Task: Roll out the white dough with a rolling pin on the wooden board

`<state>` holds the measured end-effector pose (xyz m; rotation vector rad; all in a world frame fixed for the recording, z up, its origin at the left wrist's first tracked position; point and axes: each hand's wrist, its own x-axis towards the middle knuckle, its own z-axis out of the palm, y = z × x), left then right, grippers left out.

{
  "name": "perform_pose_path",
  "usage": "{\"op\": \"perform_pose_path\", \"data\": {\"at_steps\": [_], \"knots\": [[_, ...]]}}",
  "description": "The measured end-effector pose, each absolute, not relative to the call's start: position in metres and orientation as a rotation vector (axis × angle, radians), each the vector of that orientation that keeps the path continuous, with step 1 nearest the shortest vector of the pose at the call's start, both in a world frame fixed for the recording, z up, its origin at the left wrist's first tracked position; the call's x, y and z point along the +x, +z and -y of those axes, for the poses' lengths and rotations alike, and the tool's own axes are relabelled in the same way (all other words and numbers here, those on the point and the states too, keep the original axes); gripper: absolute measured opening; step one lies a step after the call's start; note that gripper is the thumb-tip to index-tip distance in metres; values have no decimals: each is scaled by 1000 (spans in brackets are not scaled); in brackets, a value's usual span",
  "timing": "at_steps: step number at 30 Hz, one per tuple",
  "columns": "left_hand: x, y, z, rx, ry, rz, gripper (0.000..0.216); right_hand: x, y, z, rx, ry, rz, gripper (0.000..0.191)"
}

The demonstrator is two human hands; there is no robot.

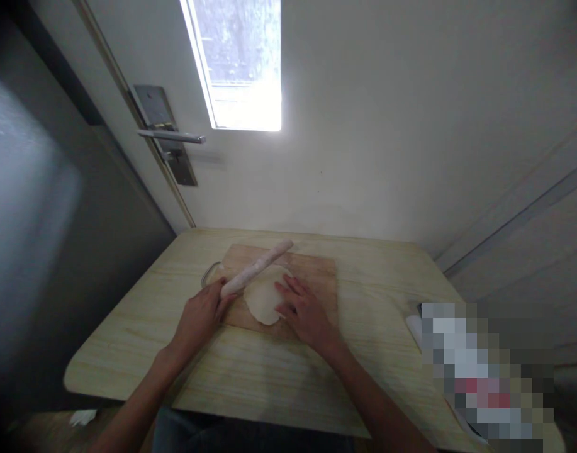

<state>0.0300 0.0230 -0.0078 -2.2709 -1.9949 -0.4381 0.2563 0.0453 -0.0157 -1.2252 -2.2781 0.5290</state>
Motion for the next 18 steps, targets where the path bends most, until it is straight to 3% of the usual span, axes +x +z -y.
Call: {"op": "perform_pose_path", "data": {"at_steps": [6,18], "knots": [[30,-9,-21,-2275,-439,2004,36,252,-16,-45,-1293,427,2321,53],[30,-8,-20,-2305,-437,1992,36,245,-15,-44,-1339,335,2298,40]]}}
